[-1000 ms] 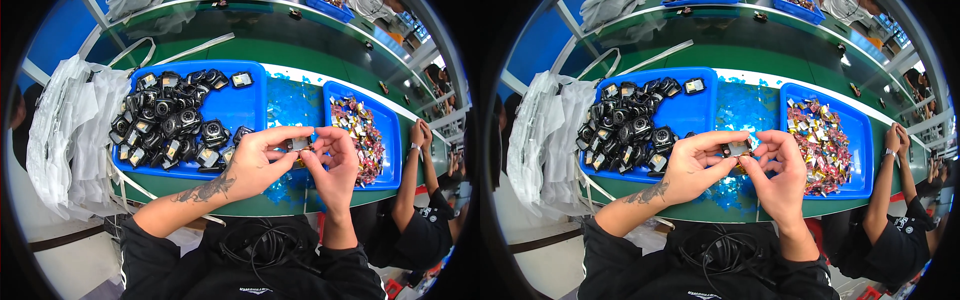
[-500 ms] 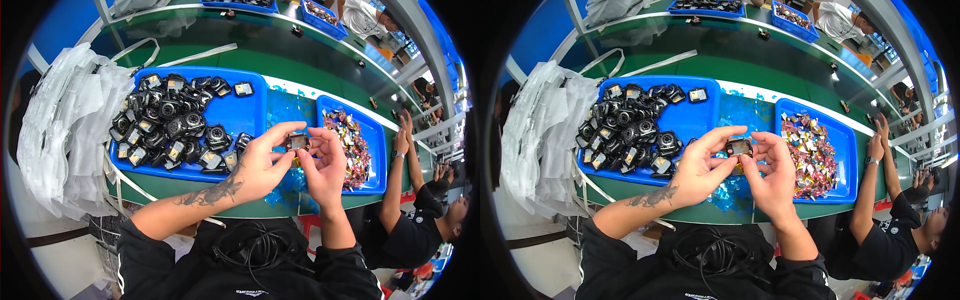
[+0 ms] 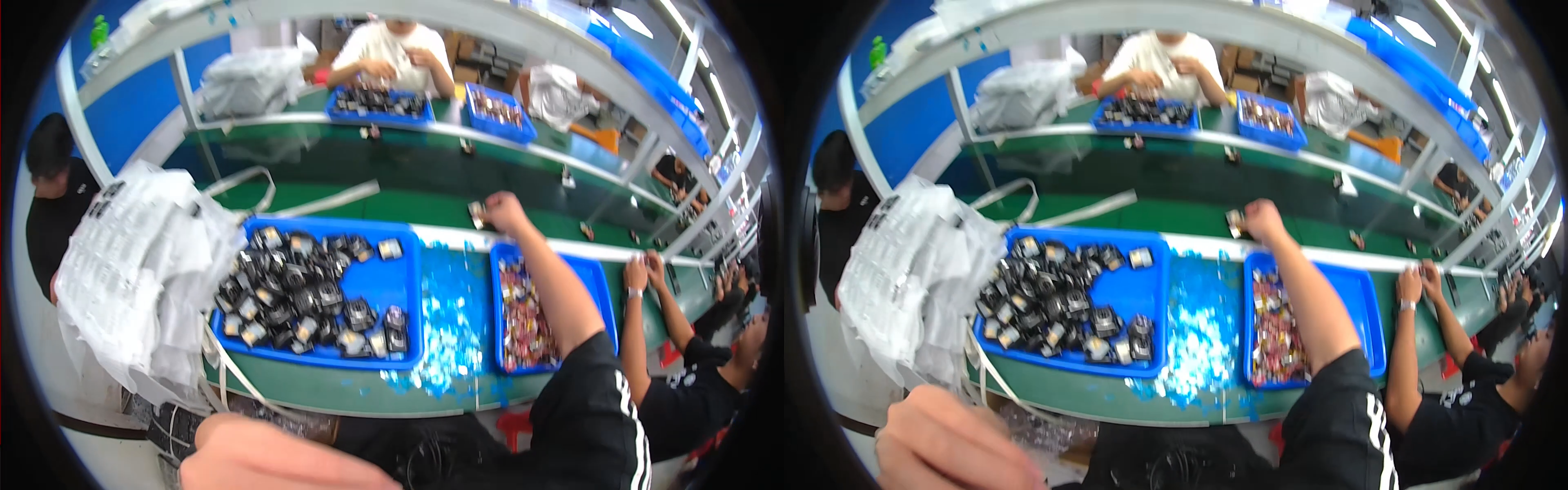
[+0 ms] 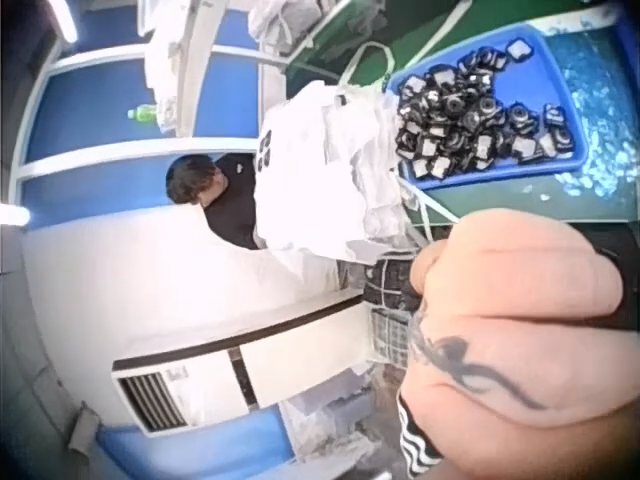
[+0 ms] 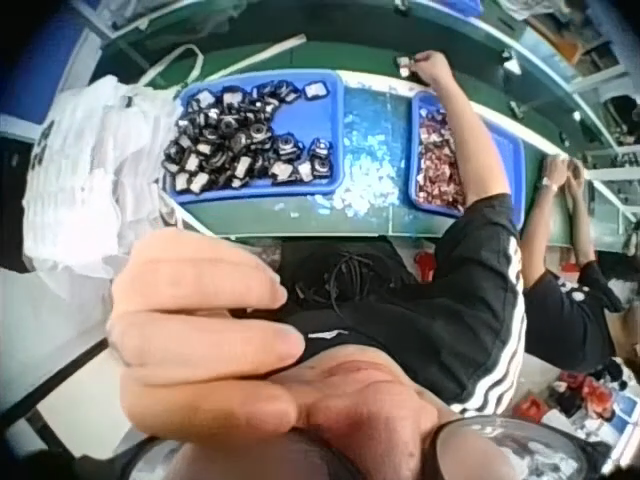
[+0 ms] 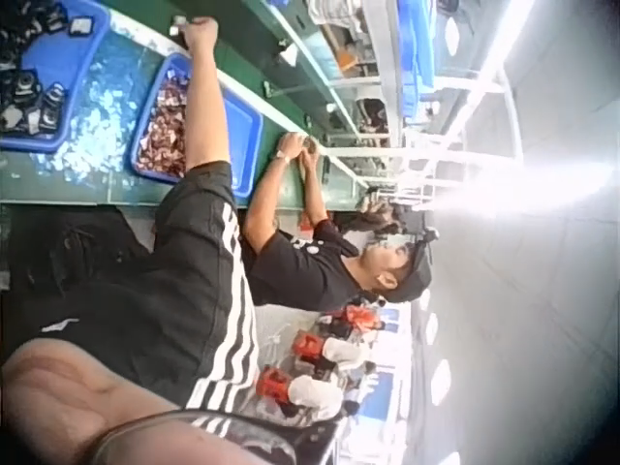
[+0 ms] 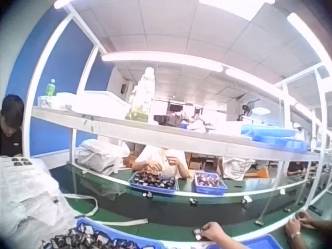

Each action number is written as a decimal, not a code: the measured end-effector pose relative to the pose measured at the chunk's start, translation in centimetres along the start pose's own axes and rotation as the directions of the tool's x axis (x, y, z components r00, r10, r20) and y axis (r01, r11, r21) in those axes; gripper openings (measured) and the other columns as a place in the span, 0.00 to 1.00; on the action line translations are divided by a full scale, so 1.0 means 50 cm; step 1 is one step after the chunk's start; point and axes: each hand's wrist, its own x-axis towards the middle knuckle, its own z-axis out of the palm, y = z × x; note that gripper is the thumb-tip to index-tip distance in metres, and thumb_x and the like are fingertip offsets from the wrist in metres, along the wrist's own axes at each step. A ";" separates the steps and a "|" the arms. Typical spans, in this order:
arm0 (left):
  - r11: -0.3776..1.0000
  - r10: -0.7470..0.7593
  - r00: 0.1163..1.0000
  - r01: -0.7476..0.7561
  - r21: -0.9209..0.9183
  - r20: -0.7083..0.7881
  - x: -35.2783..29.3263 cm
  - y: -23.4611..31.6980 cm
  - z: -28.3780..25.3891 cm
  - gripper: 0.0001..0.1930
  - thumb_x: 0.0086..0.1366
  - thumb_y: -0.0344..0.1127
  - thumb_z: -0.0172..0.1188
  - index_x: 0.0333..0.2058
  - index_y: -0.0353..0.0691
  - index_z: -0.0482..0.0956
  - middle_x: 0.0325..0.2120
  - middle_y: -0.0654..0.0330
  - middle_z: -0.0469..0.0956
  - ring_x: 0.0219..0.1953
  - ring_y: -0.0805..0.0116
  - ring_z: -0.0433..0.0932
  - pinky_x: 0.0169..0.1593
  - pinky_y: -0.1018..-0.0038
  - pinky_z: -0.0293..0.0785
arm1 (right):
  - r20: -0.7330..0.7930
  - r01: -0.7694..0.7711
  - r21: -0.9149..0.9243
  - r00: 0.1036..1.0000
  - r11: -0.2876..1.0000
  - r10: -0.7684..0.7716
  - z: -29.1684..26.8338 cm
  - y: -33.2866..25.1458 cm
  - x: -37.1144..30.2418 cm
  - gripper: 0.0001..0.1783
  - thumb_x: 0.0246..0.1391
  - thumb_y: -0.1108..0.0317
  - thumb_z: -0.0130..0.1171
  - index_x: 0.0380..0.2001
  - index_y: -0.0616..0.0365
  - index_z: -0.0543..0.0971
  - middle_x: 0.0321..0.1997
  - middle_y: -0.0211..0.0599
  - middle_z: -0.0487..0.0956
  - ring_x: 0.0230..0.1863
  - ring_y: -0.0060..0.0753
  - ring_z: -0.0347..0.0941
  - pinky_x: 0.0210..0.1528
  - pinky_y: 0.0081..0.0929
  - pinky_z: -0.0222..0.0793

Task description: The worker is assembling small electronic components, specifically peeling and sticking small battery or camera modules on an industrial production line.

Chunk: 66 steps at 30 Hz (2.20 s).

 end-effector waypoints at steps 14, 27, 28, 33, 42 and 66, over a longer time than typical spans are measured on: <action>0.523 -0.729 0.396 -0.204 0.828 0.558 -0.281 -0.315 -0.097 0.24 0.61 0.52 0.59 0.50 0.41 0.74 0.47 0.50 0.76 0.53 0.51 0.69 0.51 0.55 0.67 | 0.115 0.659 -0.037 0.750 0.752 -0.651 -0.211 -0.326 -0.210 0.12 0.51 0.63 0.65 0.24 0.61 0.80 0.19 0.37 0.77 0.22 0.27 0.71 0.28 0.30 0.67; 0.593 -0.714 0.391 -0.104 0.798 0.581 -0.275 -0.326 -0.060 0.16 0.62 0.48 0.59 0.33 0.40 0.81 0.35 0.52 0.78 0.46 0.56 0.73 0.49 0.63 0.66 | 0.195 0.463 -0.540 0.881 0.703 -0.430 -0.553 -0.594 0.006 0.43 0.55 0.37 0.55 0.60 0.66 0.69 0.61 0.55 0.71 0.63 0.47 0.67 0.64 0.35 0.60; 0.601 -0.688 0.422 -0.126 0.789 0.591 -0.282 -0.328 -0.064 0.17 0.63 0.50 0.58 0.33 0.40 0.81 0.35 0.52 0.78 0.46 0.57 0.73 0.50 0.63 0.66 | 0.218 0.428 -0.499 0.904 0.754 -0.369 -0.557 -0.605 0.002 0.50 0.51 0.36 0.59 0.64 0.66 0.64 0.67 0.54 0.65 0.67 0.46 0.62 0.68 0.34 0.55; 0.606 -0.782 0.174 -0.009 0.795 0.598 -0.249 -0.323 -0.069 0.27 0.64 0.60 0.54 0.37 0.38 0.83 0.44 0.50 0.77 0.56 0.58 0.70 0.60 0.61 0.62 | 0.196 0.365 -0.479 0.931 0.798 -0.309 -0.571 -0.602 0.034 0.50 0.48 0.43 0.66 0.65 0.64 0.62 0.64 0.53 0.68 0.64 0.41 0.65 0.65 0.31 0.59; 0.629 -0.776 0.064 0.028 0.776 0.627 -0.277 -0.334 -0.083 0.34 0.64 0.67 0.47 0.47 0.38 0.78 0.53 0.47 0.74 0.66 0.53 0.60 0.68 0.52 0.49 | 0.115 0.402 -0.455 0.911 0.794 -0.395 -0.568 -0.600 0.021 0.42 0.38 0.44 0.72 0.54 0.58 0.76 0.55 0.53 0.75 0.57 0.43 0.71 0.60 0.33 0.64; 0.642 -0.758 0.135 -0.016 0.766 0.638 -0.286 -0.332 -0.076 0.33 0.64 0.67 0.48 0.46 0.40 0.79 0.52 0.49 0.75 0.63 0.54 0.64 0.67 0.50 0.51 | 0.035 0.561 -0.745 0.574 0.362 -0.818 -0.568 -0.610 -0.089 0.43 0.32 0.63 0.77 0.55 0.60 0.70 0.52 0.43 0.68 0.53 0.48 0.70 0.58 0.37 0.68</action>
